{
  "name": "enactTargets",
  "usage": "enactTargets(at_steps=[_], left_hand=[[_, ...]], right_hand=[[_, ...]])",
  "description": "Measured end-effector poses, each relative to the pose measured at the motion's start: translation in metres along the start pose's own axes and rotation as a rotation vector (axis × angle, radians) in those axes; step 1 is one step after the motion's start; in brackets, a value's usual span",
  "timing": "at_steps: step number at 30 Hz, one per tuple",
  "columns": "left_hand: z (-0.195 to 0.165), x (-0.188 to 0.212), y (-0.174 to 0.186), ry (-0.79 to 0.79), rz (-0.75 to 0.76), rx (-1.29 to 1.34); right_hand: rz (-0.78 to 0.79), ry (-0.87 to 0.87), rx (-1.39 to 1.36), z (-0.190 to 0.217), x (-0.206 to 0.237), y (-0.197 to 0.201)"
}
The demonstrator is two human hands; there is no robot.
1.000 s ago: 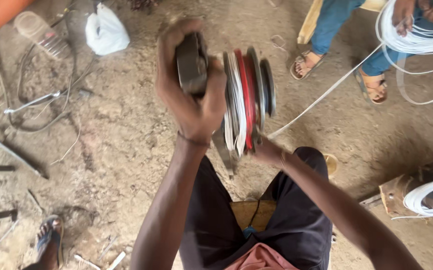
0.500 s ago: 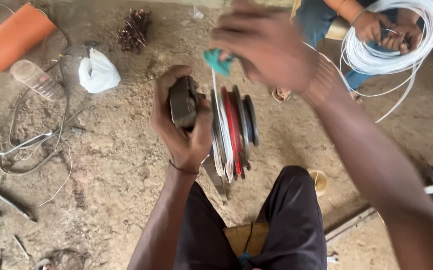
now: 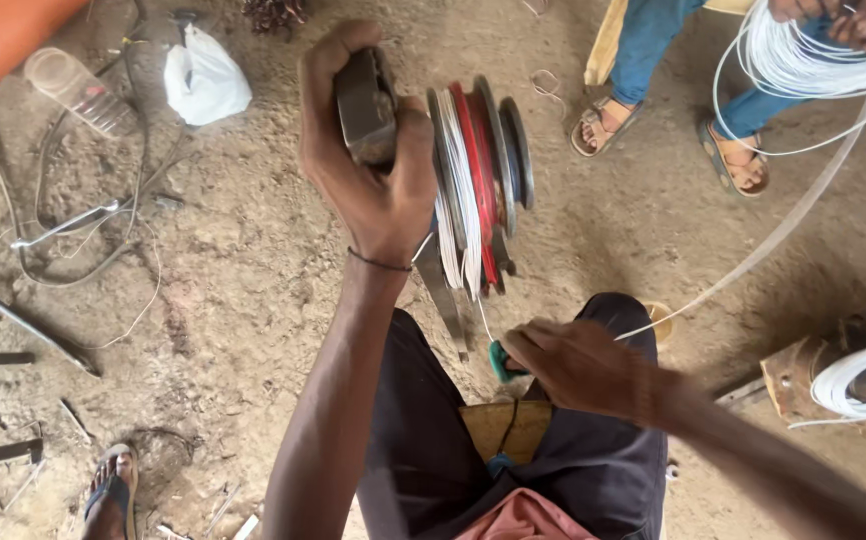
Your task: The person holds a multi-groove spool in their left hand and uses a green cloth in their right hand to guide and wipe a white wire as it is wound onto the spool. Another person assists by feeding the wire from a larger coil. The winding continues throughout the clip.
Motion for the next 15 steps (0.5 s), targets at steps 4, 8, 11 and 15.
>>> enactTargets(at_steps=[4, 8, 11, 15], left_hand=[[-0.003, 0.002, -0.004, -0.027, -0.005, -0.003], [-0.013, 0.006, -0.003, -0.031, 0.027, 0.079], [-0.024, 0.014, 0.005, -0.005, 0.036, 0.129], [-0.027, 0.024, 0.016, 0.025, 0.055, 0.165]], right_hand=[[-0.855, 0.241, 0.602, 0.019, 0.076, 0.125], [-0.874, 0.274, 0.613, -0.048, 0.049, 0.235], [-0.812, 0.422, 0.228, -0.114, -0.035, 0.233], [-0.597, 0.255, -0.531, -0.149, -0.138, 0.095]])
Point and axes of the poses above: each hand's wrist, its own x-axis away from the middle knuckle, its own y-axis out of the back of the hand, z = x × y, the point moved 1 cm from there along -x, towards the middle knuckle, and after that the axes turned 15 degrees about z, right-handed, at the moved point
